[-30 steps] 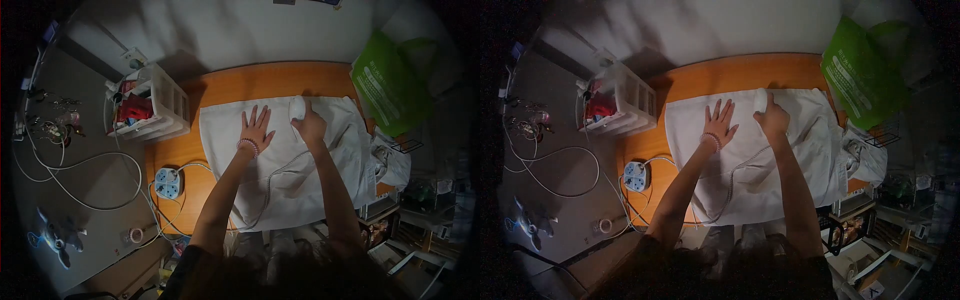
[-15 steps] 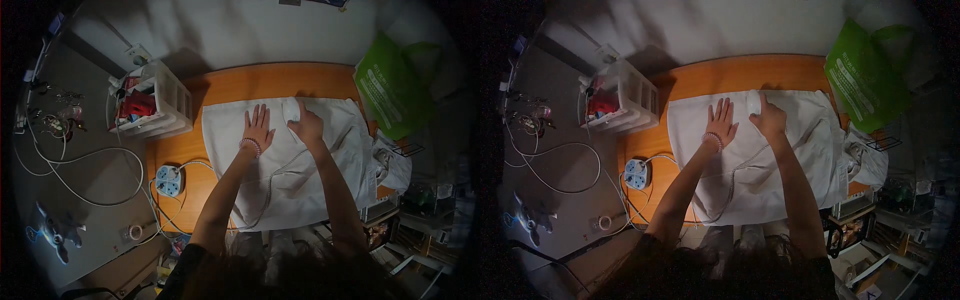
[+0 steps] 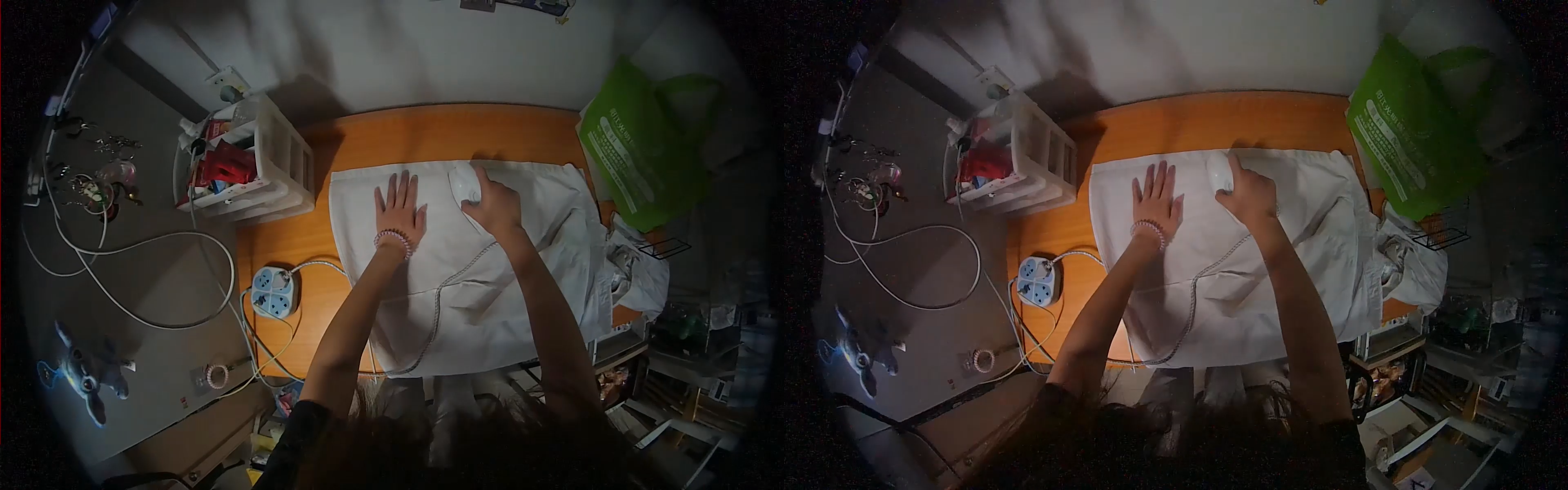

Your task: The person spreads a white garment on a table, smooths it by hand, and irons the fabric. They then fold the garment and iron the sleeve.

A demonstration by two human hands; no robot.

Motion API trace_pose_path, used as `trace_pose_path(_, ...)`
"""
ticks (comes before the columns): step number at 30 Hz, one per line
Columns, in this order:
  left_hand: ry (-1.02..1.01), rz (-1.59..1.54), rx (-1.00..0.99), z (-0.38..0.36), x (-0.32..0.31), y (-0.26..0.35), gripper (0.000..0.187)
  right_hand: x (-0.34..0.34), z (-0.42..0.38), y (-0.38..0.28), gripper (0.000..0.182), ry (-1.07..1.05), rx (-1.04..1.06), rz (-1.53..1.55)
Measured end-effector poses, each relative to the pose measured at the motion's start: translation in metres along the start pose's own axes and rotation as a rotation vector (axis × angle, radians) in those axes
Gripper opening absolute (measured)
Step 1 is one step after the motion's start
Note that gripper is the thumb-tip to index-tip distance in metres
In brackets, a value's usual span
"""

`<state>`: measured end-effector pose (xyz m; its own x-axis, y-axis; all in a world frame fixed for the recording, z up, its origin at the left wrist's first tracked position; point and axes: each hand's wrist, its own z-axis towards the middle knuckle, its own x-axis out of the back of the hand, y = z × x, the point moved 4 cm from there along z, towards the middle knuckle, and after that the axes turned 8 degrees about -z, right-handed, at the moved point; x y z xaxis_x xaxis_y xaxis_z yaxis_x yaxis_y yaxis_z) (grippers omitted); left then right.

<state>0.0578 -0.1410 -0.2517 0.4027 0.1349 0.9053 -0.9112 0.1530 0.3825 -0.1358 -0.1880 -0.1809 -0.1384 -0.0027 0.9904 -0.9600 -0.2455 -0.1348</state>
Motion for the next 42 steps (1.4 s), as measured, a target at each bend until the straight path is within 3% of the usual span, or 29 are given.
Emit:
trace_pose_path(8, 0.03, 0.07, 0.112, -0.039, 0.032, -0.058, 0.062, -0.002, -0.001, -0.01, 0.064, 0.039, 0.092, -0.008)
trace_pose_path(15, 0.037, 0.115, 0.192, -0.043, 0.029, -0.067, 0.06, -0.004, 0.003, -0.019, 0.062, -0.034, 0.166, 0.001)
trace_pose_path(24, 0.064, 0.094, 0.15, -0.042, 0.027, -0.072, 0.058, 0.0, -0.005, -0.037, 0.068, -0.055, 0.33, 0.032)
trace_pose_path(26, 0.065, 0.081, 0.145, -0.041, 0.027, -0.074, 0.058, 0.005, -0.009, -0.045, 0.06, -0.085, 0.377, 0.019)
trace_pose_path(42, -0.039, 0.128, 0.077, -0.035, 0.031, -0.097, 0.052, -0.002, -0.038, -0.07, 0.055, -0.127, 0.589, 0.071)
